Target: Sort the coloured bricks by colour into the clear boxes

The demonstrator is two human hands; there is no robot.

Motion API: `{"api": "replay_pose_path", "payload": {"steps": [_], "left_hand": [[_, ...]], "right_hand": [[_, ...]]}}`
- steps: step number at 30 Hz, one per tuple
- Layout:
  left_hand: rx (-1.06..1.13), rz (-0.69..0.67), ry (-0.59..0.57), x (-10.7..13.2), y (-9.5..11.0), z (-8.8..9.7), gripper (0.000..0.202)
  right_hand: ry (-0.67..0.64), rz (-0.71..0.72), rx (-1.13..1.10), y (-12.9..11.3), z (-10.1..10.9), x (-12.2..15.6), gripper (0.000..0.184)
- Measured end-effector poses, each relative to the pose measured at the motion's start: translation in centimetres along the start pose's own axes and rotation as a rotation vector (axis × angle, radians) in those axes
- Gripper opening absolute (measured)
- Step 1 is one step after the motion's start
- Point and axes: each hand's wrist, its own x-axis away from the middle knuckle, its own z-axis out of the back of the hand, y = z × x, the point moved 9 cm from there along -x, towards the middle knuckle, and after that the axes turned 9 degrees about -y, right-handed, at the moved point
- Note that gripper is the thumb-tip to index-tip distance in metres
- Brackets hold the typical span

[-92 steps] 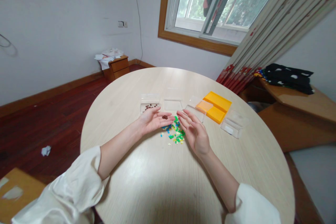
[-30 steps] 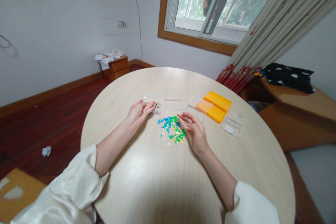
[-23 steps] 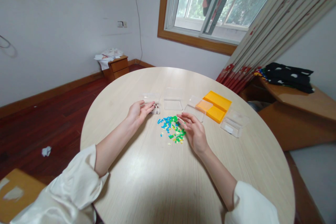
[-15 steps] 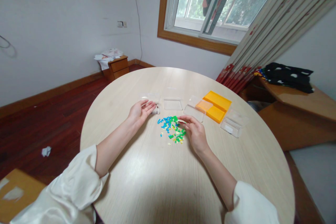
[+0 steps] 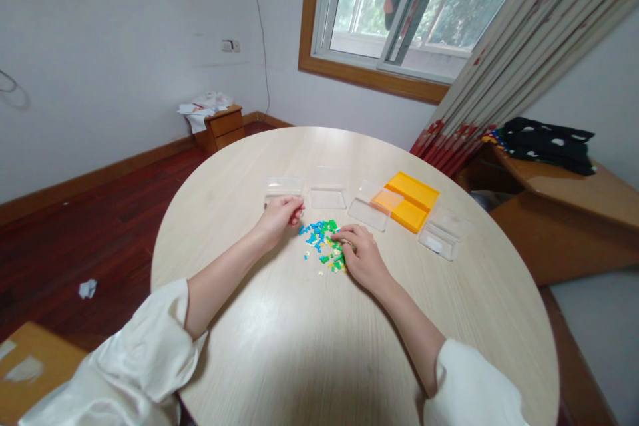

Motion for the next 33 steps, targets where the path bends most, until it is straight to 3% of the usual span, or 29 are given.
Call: {"api": "replay_pose_path", "payload": {"steps": [11, 21, 27, 33], "left_hand": [[-0.384, -0.074, 0.022, -0.1, 0.6, -0.1, 0.014], [-0.715, -0.209, -0.050, -1.0, -0.1, -0.2, 0.011], [-0.865, -0.225, -0.039, -0.1, 0.6, -0.6, 0.016], [-1.042, -0.192, -0.028, 0.2, 0.9, -0.9, 0.019]], "right_hand": [[-0.042, 0.020, 0.045, -0.5, -0.6, -0.1, 0.032], [-0.053, 0.053, 0.025, -1.3, -0.7, -0.1, 0.034], [-0.068, 0.040, 0.057, -1.4, -0.7, -0.1, 0.029], [-0.121, 0.093, 0.118, -2.8, -1.2, 0.0, 0.038]]}}
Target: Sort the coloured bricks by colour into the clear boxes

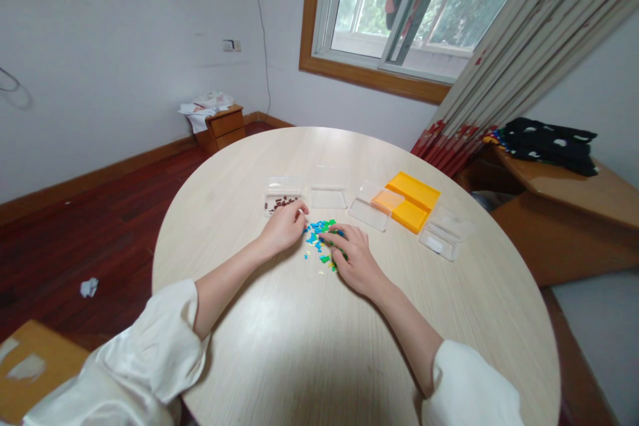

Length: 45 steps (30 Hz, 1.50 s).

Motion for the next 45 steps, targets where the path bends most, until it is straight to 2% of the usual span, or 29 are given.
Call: {"api": "replay_pose_path", "payload": {"steps": [4, 9, 14, 18, 26, 32, 39, 45], "left_hand": [[-0.142, 0.020, 0.007, 0.1, 0.2, 0.4, 0.020], [-0.258, 0.045, -0.027, 0.2, 0.2, 0.7, 0.019], [-0.312, 0.064, -0.109, 0.1, -0.2, 0.3, 0.020], [-0.359, 0.058, -0.179, 0.1, -0.2, -0.4, 0.021], [-0.339, 0.010, -0.219, 0.2, -0.1, -1.0, 0.018], [-0.325, -0.014, -0.220, 0.1, -0.1, -1.2, 0.020], [-0.251, -0.027, -0.183, 0.1, 0.2, -1.2, 0.026], [-0.264, -0.092, -0.218, 0.3, 0.7, -1.9, 0.027]], "right_hand": [[-0.046, 0.037, 0.062, -0.7, -0.5, 0.0, 0.034], [0.009, 0.024, 0.079, -0.3, 0.1, 0.0, 0.024], [0.047, 0.005, 0.056, 0.0, 0.5, 0.0, 0.032], [0.026, 0.007, 0.060, 0.1, 0.2, 0.0, 0.036], [0.063, 0.007, 0.037, 0.5, 0.4, 0.1, 0.029], [0.078, -0.024, 0.032, 0.9, 0.5, -0.1, 0.035], [0.035, -0.072, 0.083, 1.3, -0.2, -0.9, 0.044], [0.026, -0.107, 0.087, 1.8, -0.5, -1.1, 0.039]]}}
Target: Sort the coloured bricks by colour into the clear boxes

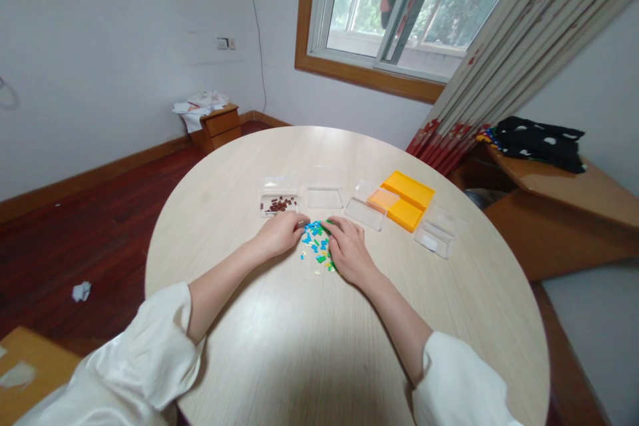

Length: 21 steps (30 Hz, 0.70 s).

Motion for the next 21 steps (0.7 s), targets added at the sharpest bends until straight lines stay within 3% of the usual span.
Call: {"api": "replay_pose_path", "payload": {"steps": [18, 21], "left_hand": [[-0.051, 0.017, 0.062, -0.34, -0.46, -0.40, 0.024], [-0.037, 0.013, 0.081, -0.42, -0.64, -0.25, 0.026]], "right_hand": [[0.052, 0.000, -0.023, 0.58, 0.35, 0.03, 0.039], [-0.015, 0.004, 0.012, 0.48, -0.46, -0.09, 0.045]]}}
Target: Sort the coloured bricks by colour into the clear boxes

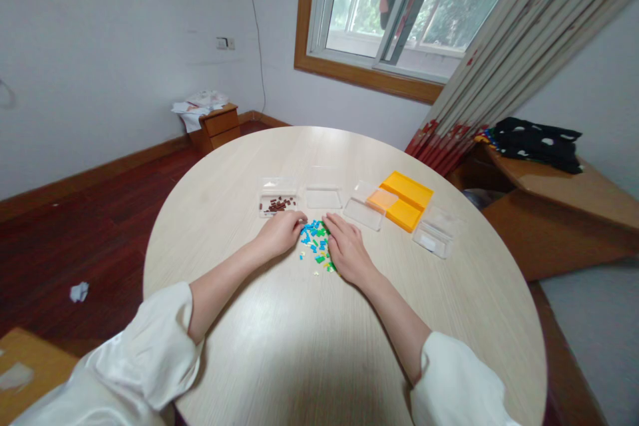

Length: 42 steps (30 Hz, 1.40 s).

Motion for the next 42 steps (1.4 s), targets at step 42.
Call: {"api": "replay_pose_path", "payload": {"steps": [42], "left_hand": [[0.045, -0.129, 0.083, -0.3, 0.4, 0.5, 0.026]], "right_hand": [[-0.010, -0.020, -0.418, 2.0, -0.2, -3.8, 0.018]]}}
